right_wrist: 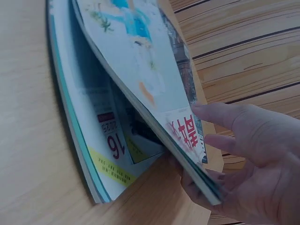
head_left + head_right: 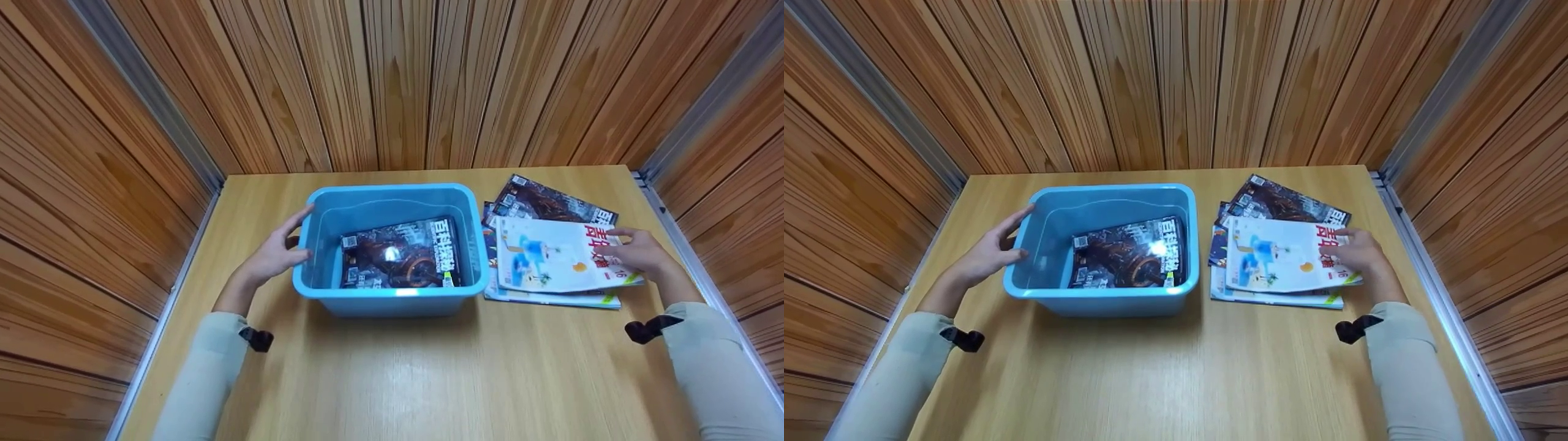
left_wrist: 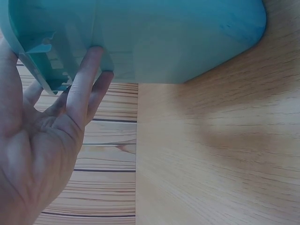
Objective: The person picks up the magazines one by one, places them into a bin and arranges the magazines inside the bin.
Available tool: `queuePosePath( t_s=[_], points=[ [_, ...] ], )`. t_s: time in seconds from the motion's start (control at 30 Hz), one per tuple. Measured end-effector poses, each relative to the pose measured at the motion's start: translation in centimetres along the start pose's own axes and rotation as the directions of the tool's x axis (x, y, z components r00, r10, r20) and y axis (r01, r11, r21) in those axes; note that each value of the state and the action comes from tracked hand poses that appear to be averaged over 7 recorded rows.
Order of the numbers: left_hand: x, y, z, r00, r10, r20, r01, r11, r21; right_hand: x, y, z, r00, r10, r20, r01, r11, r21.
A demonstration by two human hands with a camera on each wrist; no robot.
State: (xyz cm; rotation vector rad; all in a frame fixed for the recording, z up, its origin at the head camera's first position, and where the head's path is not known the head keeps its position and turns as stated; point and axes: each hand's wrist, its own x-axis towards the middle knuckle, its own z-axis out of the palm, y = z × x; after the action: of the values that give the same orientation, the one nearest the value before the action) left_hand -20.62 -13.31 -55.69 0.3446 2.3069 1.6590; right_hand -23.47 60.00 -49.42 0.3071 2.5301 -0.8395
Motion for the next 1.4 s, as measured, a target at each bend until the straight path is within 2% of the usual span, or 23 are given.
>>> queuePosePath(
  t_s=[0.17,0.3,0.4,0.53,0.7,0.87,1.07,1.17,1.27,1.33,1.4],
  points=[
    [0.1,-0.1,0.0,1.0,-0.004,-0.002,0.004,1.0,-0.001,-0.3,-0.2,-0.5,0.998,0.043,0.043,-0.049,0.99,0.131],
    [0.2,-0.1,0.0,1.0,0.008,0.011,-0.007,1.0,-0.018,-0.6,-0.5,-0.9,0.994,0.056,0.091,-0.079,0.958,0.275],
    [0.2,0.0,0.0,1.0,0.014,0.015,-0.014,0.999,-0.03,-0.9,-0.7,-1.2,0.991,0.05,0.127,-0.09,0.939,0.332],
    [0.1,0.0,0.1,1.0,0.01,0.011,-0.01,1.0,-0.024,-1.0,-0.8,-1.4,0.983,0.024,0.183,-0.082,0.945,0.316],
    [0.0,0.1,0.1,1.0,0.011,0.008,-0.011,1.0,-0.017,-0.8,-0.1,-1.4,0.975,-0.049,0.218,0.001,0.976,0.218],
    [-0.1,0.1,0.1,1.0,0.012,0.004,-0.012,1.0,-0.009,-0.9,0.4,-0.9,0.973,-0.122,0.197,0.088,0.981,0.173],
    [-0.1,0.1,0.1,1.0,0.001,0.006,-0.001,1.0,-0.008,-1.2,0.5,-0.4,0.979,-0.166,0.116,0.138,0.966,0.218],
    [-0.1,0.2,0.1,1.0,0.0,0.008,0.0,1.0,-0.006,-1.4,0.6,-0.4,0.982,-0.174,0.076,0.147,0.95,0.276],
    [0.0,0.2,0.0,1.0,0.009,0.013,-0.009,1.0,-0.015,-1.5,0.6,-0.3,0.98,-0.192,0.041,0.166,0.92,0.354],
    [0.1,0.2,0.0,1.0,0.013,0.014,-0.012,1.0,-0.021,-1.6,0.6,-0.4,0.976,-0.217,0.027,0.184,0.882,0.435],
    [0.1,0.2,0.0,1.0,0.016,0.016,-0.015,1.0,-0.024,-1.7,0.6,-0.4,0.969,-0.245,0.011,0.202,0.824,0.53]
  ],
)
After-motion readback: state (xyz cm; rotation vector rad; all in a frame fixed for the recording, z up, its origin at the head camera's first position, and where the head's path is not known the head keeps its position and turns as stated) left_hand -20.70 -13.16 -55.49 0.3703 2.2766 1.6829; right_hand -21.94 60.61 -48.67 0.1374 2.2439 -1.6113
